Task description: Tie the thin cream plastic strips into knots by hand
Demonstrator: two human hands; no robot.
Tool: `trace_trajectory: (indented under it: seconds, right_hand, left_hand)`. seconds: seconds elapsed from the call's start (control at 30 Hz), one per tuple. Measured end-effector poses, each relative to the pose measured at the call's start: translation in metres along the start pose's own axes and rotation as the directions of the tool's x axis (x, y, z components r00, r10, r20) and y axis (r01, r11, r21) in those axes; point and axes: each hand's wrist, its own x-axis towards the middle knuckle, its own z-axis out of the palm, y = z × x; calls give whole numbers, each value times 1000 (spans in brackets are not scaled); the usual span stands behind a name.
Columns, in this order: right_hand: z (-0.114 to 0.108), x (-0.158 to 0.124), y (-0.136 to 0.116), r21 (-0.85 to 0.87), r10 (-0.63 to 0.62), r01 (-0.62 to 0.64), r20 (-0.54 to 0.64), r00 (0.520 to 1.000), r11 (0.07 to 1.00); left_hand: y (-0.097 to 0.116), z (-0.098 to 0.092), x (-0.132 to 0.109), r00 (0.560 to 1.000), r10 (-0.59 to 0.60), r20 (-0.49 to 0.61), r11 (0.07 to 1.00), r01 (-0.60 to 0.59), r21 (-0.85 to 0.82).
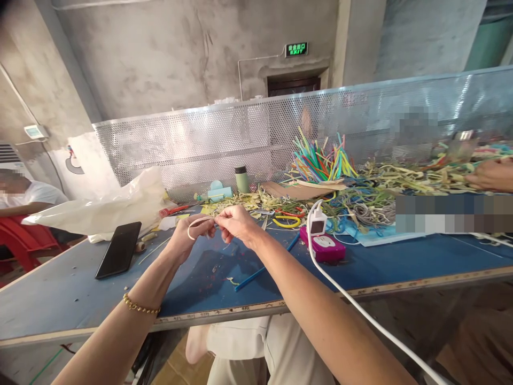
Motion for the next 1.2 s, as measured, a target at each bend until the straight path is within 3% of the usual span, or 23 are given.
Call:
trace_trajectory:
  seconds: [0.17, 0.33, 0.73, 1.03, 1.2]
  right_hand:
    - [1, -1, 1, 17, 10, -10, 28, 1000, 1000]
    - [0, 0, -1, 43, -16, 16, -12, 1000, 999]
    - [2, 0, -1, 42, 31, -29, -60, 998, 999]
    - [-8, -4, -10, 161, 20, -30, 64, 998, 987]
    - [-12, -6, -10, -7, 33, -32, 211, 977, 999]
  left_hand:
    - [-7, -2, 3, 998, 60, -4, 998, -60, 26]
    - [-10, -3, 4, 999, 43, 2, 999, -43, -11]
    - [2, 1, -2, 999, 40, 19, 999, -40, -1]
    - [-2, -2, -1, 1000, 15, -16, 998, -16, -64]
    - [2, -2, -1, 1000, 20, -10, 989, -21, -147]
